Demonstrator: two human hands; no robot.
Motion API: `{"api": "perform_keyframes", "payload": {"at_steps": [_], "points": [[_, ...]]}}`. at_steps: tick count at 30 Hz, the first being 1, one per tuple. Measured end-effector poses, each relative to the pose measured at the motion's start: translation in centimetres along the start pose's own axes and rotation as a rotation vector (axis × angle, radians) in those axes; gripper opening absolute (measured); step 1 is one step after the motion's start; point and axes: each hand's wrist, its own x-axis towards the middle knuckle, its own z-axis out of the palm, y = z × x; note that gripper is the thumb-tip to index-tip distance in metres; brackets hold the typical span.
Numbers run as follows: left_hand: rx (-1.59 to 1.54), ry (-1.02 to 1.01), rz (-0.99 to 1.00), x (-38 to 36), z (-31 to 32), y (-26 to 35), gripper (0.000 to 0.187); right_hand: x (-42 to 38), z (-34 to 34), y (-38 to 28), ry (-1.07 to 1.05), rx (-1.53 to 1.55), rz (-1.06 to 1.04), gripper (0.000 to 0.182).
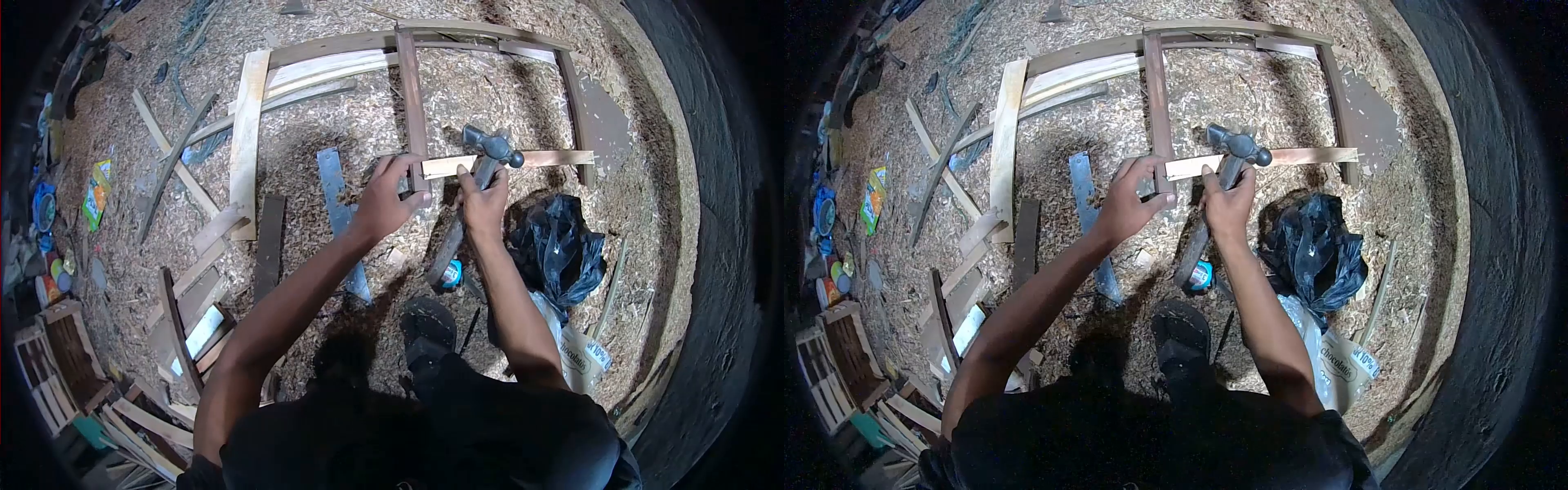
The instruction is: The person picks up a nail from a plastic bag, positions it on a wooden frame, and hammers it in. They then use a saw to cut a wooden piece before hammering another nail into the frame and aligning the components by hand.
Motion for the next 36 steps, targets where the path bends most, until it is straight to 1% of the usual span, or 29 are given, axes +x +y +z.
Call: {"api": "perform_keyframes", "payload": {"at_steps": [5, 8, 11, 14, 17, 20, 23, 26, 29, 32, 36], "points": [[0.046, 0.06, 0.101, 0.8, 0.4, -0.9, 0.044, 0.2, 0.0, 0.5, 0.014, 0.014, -0.021, 0.034], [0.055, 0.104, 0.139, 0.9, 0.5, -0.9, 0.038, 0.3, -0.2, 0.3, 0.002, 0.007, 0.002, 0.036], [0.099, 0.151, 0.23, 0.8, 0.7, -1.3, 0.035, 0.2, -0.1, 0.3, 0.013, -0.007, 0.018, 0.036], [0.07, 0.13, 0.218, 0.9, 0.5, -1.3, 0.032, 0.1, -0.1, -0.2, 0.012, -0.004, 0.036, 0.036], [0.05, 0.123, 0.217, 1.0, 0.3, -1.1, 0.031, 0.7, -0.6, 0.6, 0.017, -0.014, -0.006, 0.036], [0.093, 0.115, 0.249, 1.2, 0.1, -1.4, 0.029, 1.6, -0.9, 1.8, 0.033, -0.04, -0.085, 0.036], [0.109, 0.108, 0.311, 1.4, 0.1, -1.6, 0.026, 1.1, -0.5, 0.6, 0.034, 0.003, -0.031, 0.036], [0.131, 0.078, 0.315, 1.6, 0.1, -1.6, 0.022, 0.9, -0.5, 0.2, 0.024, 0.014, -0.013, 0.037], [0.205, 0.066, 0.401, 1.6, 0.1, -1.9, 0.019, 0.9, -0.8, 0.6, 0.018, -0.023, -0.019, 0.037], [0.17, 0.051, 0.333, 1.5, 0.1, -1.5, 0.017, 1.0, -0.9, 1.0, 0.033, -0.03, -0.035, 0.037], [0.092, 0.049, 0.324, 1.5, 0.2, -1.7, 0.024, 0.4, -0.8, 0.5, 0.019, -0.011, -0.021, 0.036]]}}
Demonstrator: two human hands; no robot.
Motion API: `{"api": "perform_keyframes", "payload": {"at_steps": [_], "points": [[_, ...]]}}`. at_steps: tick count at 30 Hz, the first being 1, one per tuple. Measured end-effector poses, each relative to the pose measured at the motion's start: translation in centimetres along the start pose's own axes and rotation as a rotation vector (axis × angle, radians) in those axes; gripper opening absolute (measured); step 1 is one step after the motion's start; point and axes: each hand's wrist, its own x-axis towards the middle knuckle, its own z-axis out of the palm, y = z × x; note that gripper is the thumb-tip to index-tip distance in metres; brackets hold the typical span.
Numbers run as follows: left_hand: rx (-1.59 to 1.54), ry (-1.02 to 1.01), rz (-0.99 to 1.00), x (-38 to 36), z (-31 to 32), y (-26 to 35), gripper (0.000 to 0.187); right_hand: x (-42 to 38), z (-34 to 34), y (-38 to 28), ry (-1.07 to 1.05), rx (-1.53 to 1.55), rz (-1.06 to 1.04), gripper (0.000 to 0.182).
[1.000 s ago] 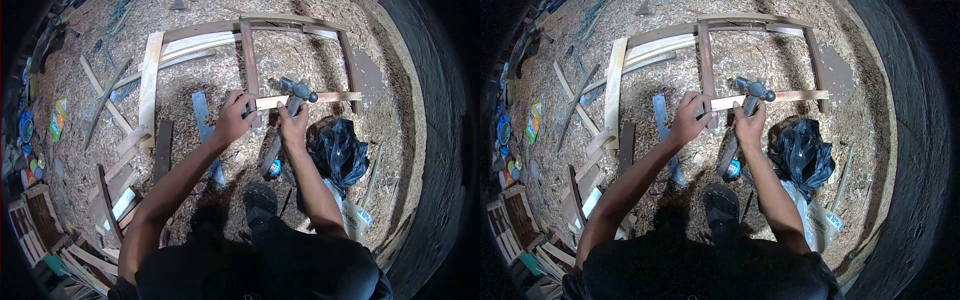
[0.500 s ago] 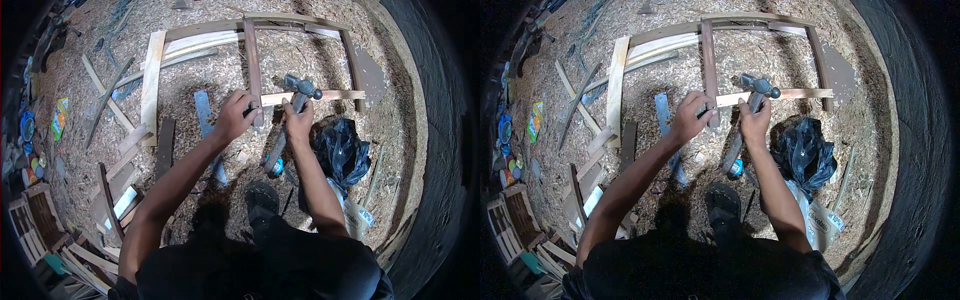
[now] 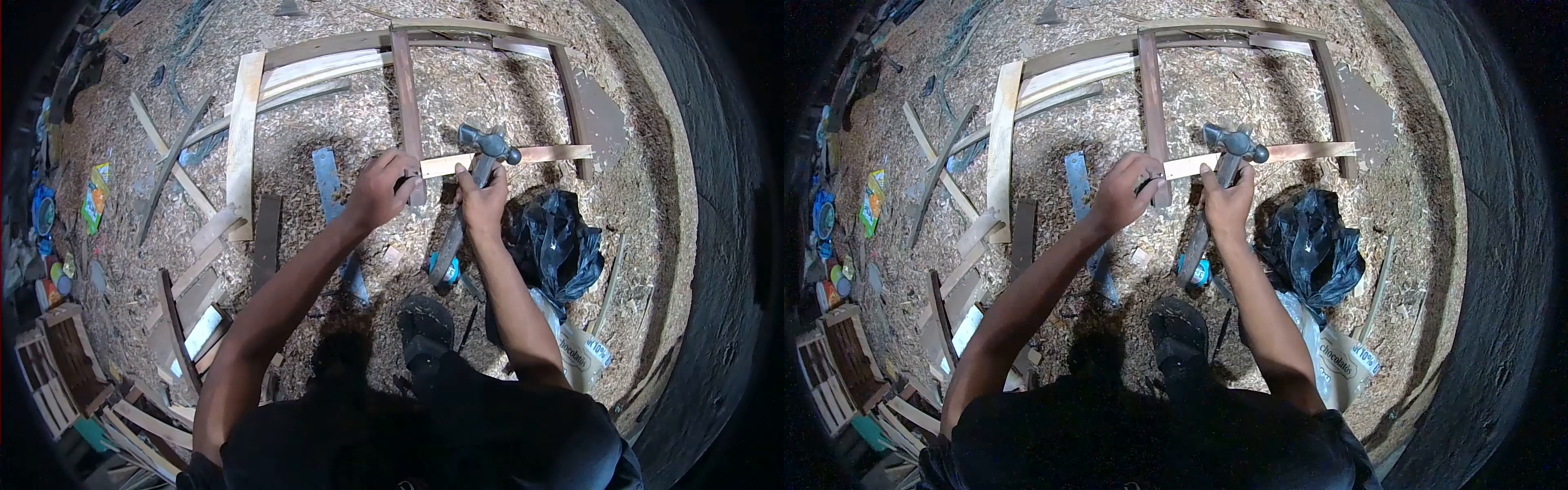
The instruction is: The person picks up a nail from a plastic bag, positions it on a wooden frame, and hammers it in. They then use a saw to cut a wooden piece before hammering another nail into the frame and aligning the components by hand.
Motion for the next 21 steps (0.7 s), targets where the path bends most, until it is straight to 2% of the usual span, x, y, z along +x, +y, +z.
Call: {"api": "perform_keyframes", "payload": {"at_steps": [2, 8, 11, 21], "points": [[-0.058, -0.012, -0.027, 0.0, 0.0, -0.1, 0.029, -0.2, 0.2, -0.7, -0.008, 0.005, 0.023, 0.035], [0.023, -0.009, -0.003, 0.3, -0.2, 0.5, 0.038, -0.2, 0.3, -0.6, -0.007, -0.012, 0.017, 0.033], [0.053, -0.011, -0.071, 0.6, 0.0, 0.8, 0.038, -0.2, 0.5, -0.4, -0.007, 0.001, 0.018, 0.034], [0.057, -0.034, -0.071, 0.5, 0.6, 0.9, 0.033, 0.0, -0.1, -0.6, -0.057, -0.064, 0.012, 0.032]]}}
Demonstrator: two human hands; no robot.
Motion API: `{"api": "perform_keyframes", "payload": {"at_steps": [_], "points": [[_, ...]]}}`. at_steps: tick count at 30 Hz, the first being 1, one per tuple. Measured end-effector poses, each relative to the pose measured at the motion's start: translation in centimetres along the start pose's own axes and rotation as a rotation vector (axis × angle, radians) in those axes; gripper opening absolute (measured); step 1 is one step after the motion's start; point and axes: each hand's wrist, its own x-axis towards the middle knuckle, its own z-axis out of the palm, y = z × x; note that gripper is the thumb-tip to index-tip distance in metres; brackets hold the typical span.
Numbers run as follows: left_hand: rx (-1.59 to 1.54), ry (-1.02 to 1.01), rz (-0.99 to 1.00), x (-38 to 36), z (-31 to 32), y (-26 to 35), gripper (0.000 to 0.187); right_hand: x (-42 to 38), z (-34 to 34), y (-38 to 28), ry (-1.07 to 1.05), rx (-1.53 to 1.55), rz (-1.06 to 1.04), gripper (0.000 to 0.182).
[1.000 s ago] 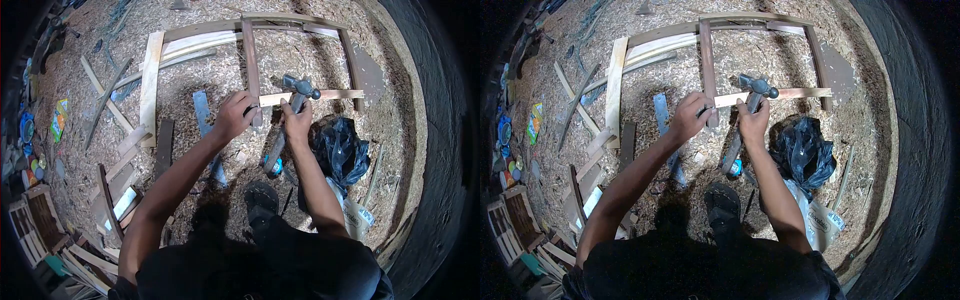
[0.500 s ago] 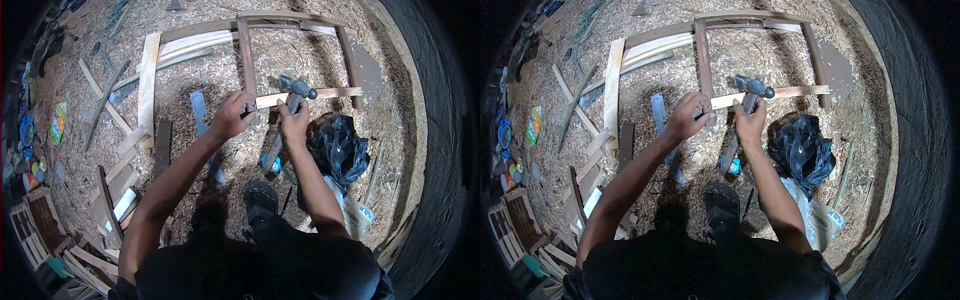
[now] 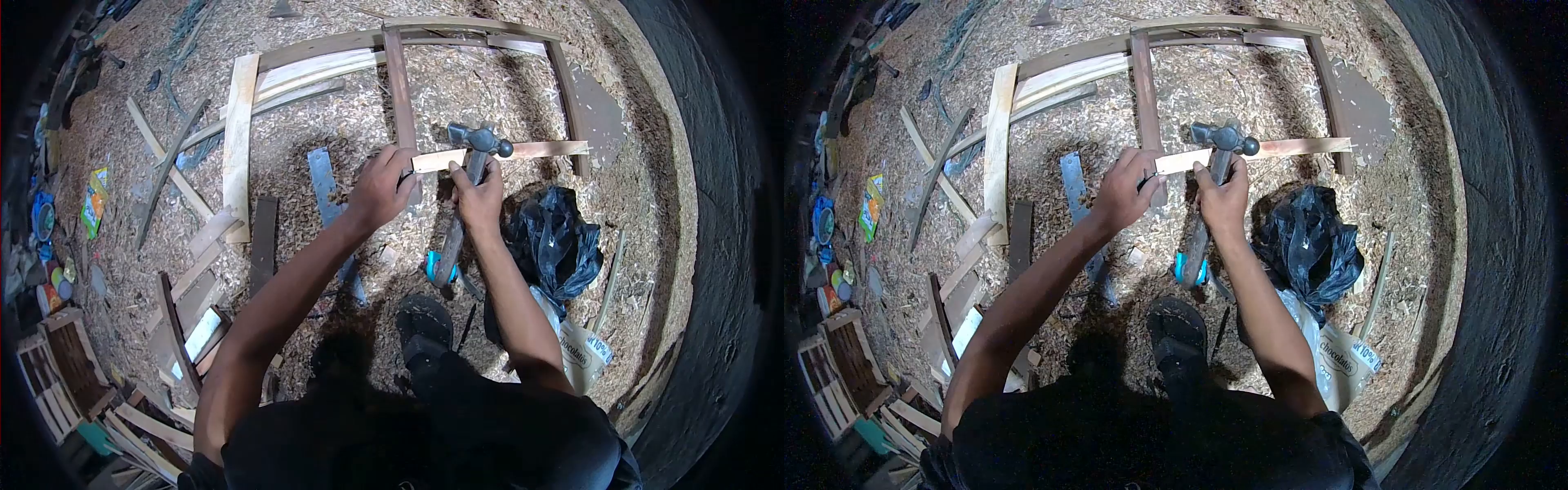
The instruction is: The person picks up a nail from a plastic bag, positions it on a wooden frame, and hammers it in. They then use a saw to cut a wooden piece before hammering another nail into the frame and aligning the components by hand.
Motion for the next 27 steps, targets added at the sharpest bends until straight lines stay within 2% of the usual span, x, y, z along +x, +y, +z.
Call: {"api": "perform_keyframes", "payload": {"at_steps": [5, 8, 11, 17, 20, 27], "points": [[0.02, -0.025, -0.022, -0.1, 0.1, 0.3, 0.034, -1.0, -0.4, -1.5, -0.027, -0.101, 0.014, 0.031], [0.067, -0.018, 0.008, -0.1, 0.5, -0.1, 0.034, -0.3, -0.7, 0.7, -0.014, -0.175, -0.103, 0.034], [0.131, -0.009, 0.017, -0.2, 0.5, 0.0, 0.033, -0.4, -0.6, 0.6, -0.008, -0.126, -0.08, 0.035], [0.036, 0.065, 0.155, -0.4, 0.0, -0.3, 0.034, -0.6, -0.4, 0.7, 0.013, -0.106, -0.057, 0.035], [-0.015, 0.031, 0.051, -0.9, -0.1, -0.6, 0.031, -0.6, -0.4, 0.8, 0.01, -0.083, -0.037, 0.037], [-0.045, 0.073, 0.068, -0.4, -0.4, -0.5, 0.026, -0.7, 0.1, 0.1, 0.006, -0.047, -0.038, 0.038]]}}
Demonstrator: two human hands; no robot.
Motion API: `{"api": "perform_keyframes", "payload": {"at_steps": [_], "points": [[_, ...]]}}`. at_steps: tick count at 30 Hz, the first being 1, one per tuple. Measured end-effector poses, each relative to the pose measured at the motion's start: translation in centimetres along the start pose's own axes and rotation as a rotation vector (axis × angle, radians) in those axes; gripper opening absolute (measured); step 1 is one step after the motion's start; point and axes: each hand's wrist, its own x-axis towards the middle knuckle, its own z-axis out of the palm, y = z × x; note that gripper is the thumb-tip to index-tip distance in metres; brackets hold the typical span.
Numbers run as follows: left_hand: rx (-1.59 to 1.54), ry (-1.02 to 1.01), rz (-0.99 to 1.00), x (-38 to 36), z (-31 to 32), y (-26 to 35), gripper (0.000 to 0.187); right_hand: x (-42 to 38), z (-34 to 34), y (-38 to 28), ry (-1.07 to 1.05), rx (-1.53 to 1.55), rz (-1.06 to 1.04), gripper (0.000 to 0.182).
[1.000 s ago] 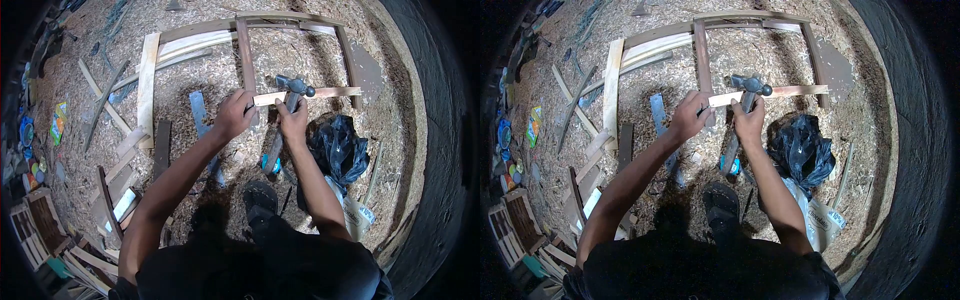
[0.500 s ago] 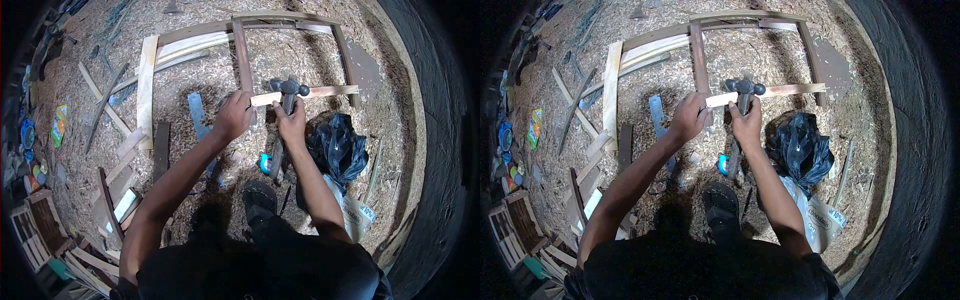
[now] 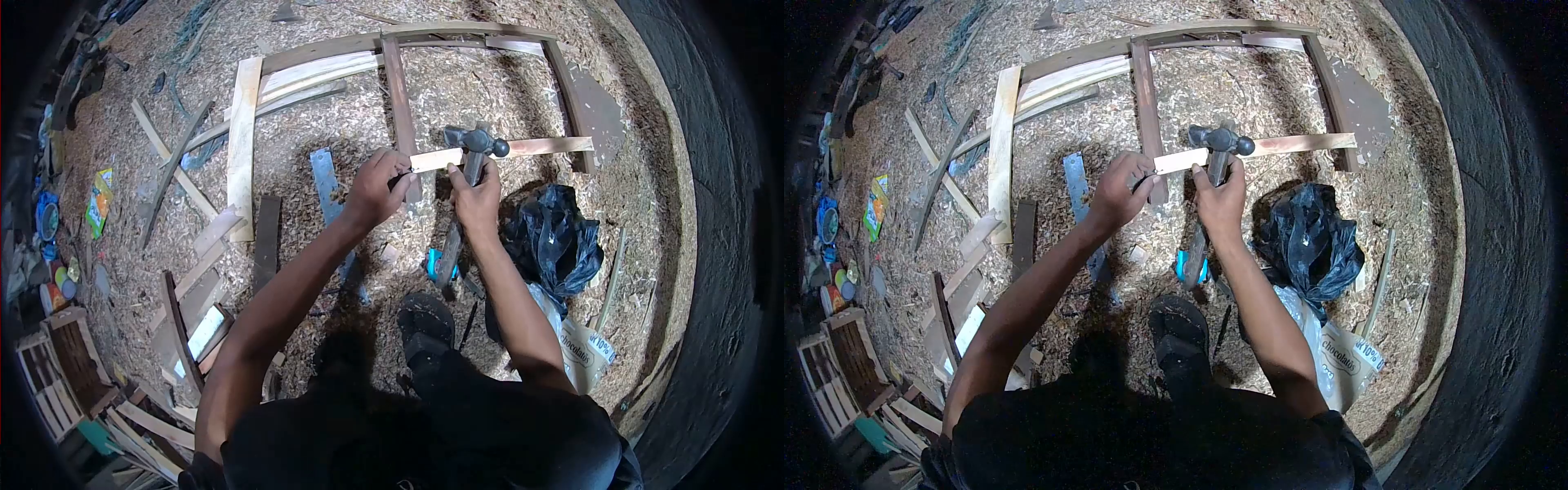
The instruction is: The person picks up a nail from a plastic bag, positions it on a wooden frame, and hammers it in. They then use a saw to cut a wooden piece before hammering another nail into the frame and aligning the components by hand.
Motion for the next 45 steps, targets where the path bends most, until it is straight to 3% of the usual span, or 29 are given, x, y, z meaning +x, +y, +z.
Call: {"api": "perform_keyframes", "payload": {"at_steps": [5, 8, 14, 20, 23, 32, 38, 45], "points": [[-0.077, 0.031, 0.003, -0.1, 0.2, -0.3, 0.025, -0.2, 0.1, -0.2, 0.017, 0.047, -0.009, 0.035], [-0.09, -0.048, -0.136, -0.4, -0.1, 0.1, 0.028, -0.3, 0.3, -0.8, 0.045, 0.07, 0.003, 0.029], [-0.124, -0.006, -0.233, -0.2, 0.4, 0.0, 0.034, -0.1, 0.2, -0.5, 0.021, 0.091, 0.019, 0.031], [-0.088, 0.03, -0.169, -0.3, 0.5, 0.0, 0.035, -0.1, 0.3, 0.1, 0.028, 0.09, 0.031, 0.032], [-0.141, 0.079, -0.248, -0.3, 0.7, 0.4, 0.035, -0.3, 0.4, -0.2, 0.03, 0.08, 0.043, 0.034], [-0.088, 0.004, -0.179, -0.2, 0.4, 0.6, 0.038, -0.3, 0.4, -0.1, 0.003, 0.076, 0.042, 0.036], [-0.094, 0.093, -0.245, -1.0, 1.5, 0.7, 0.029, -0.4, 1.3, 0.3, 0.099, 0.153, 0.051, 0.031], [-0.071, 0.116, -0.305, -1.8, 1.9, 2.0, 0.031, -0.9, 1.7, -0.8, 0.097, 0.194, 0.105, 0.027]]}}
